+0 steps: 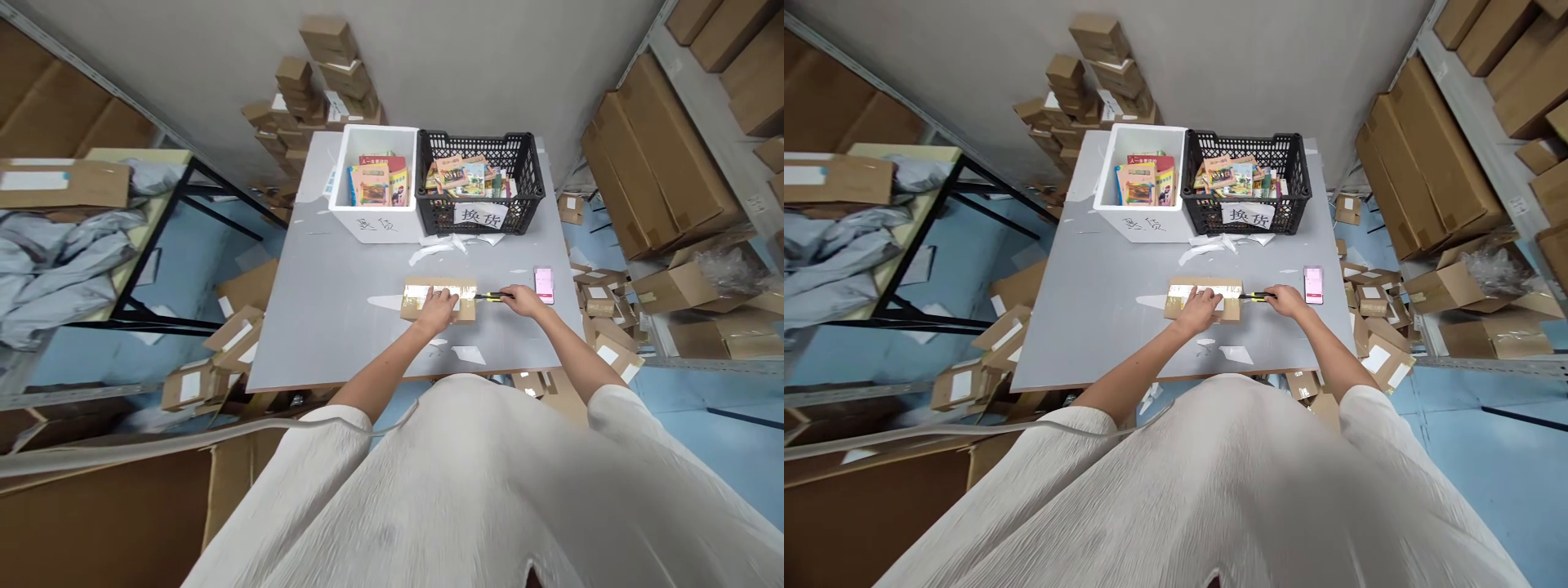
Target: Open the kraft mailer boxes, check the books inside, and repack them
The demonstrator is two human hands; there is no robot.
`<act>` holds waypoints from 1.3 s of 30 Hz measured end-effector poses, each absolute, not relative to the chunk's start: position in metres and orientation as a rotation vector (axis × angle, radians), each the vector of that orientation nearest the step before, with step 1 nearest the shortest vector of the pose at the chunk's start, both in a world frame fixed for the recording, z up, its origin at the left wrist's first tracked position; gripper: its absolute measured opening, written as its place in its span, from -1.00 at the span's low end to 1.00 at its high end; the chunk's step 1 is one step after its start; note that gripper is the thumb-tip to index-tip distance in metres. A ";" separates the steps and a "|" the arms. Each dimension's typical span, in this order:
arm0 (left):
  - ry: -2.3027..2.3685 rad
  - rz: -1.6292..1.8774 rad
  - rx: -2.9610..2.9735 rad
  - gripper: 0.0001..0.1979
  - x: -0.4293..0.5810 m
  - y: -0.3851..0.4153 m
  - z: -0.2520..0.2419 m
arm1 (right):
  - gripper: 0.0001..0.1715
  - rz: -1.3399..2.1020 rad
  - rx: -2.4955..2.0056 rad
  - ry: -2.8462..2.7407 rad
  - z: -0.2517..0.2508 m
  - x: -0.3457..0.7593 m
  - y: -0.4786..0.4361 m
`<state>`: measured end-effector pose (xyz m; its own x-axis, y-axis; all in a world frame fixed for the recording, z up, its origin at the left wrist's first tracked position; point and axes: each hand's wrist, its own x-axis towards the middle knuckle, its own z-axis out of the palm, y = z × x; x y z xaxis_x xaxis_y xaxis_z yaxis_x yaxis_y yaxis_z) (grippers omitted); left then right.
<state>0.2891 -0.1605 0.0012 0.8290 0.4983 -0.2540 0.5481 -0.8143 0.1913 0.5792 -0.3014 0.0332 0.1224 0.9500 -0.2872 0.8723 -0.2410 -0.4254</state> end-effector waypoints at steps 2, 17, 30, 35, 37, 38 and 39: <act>0.797 -0.266 2.749 -0.39 0.284 -0.159 0.001 | -0.57 0.774 -2.225 -1.860 0.031 0.574 -0.295; 0.822 -0.247 2.709 -0.39 0.281 -0.158 0.004 | -0.49 1.278 -1.951 -1.375 0.013 0.554 -0.328; 0.952 -0.064 2.612 -0.46 0.288 -0.154 0.021 | -0.53 1.101 -2.027 -1.013 0.010 0.541 -0.349; 0.973 0.028 2.640 -0.44 0.298 -0.150 0.020 | -0.51 0.891 -2.070 -1.309 0.023 0.533 -0.346; 0.984 0.031 2.641 -0.39 0.301 -0.149 0.017 | -0.54 0.777 -2.094 -1.485 0.027 0.527 -0.346; 0.983 0.023 2.641 -0.37 0.302 -0.148 0.015 | -0.54 0.733 -2.110 -1.557 0.028 0.525 -0.346; 0.976 0.013 2.644 -0.35 0.302 -0.147 0.014 | -0.53 0.705 -2.132 -1.609 0.028 0.523 -0.346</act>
<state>0.3023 -0.1465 0.0137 0.7664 0.6343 -0.1019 0.6314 -0.7146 0.3010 0.5226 -0.3461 0.0280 0.2203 0.9615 -0.1642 0.7727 -0.2747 -0.5722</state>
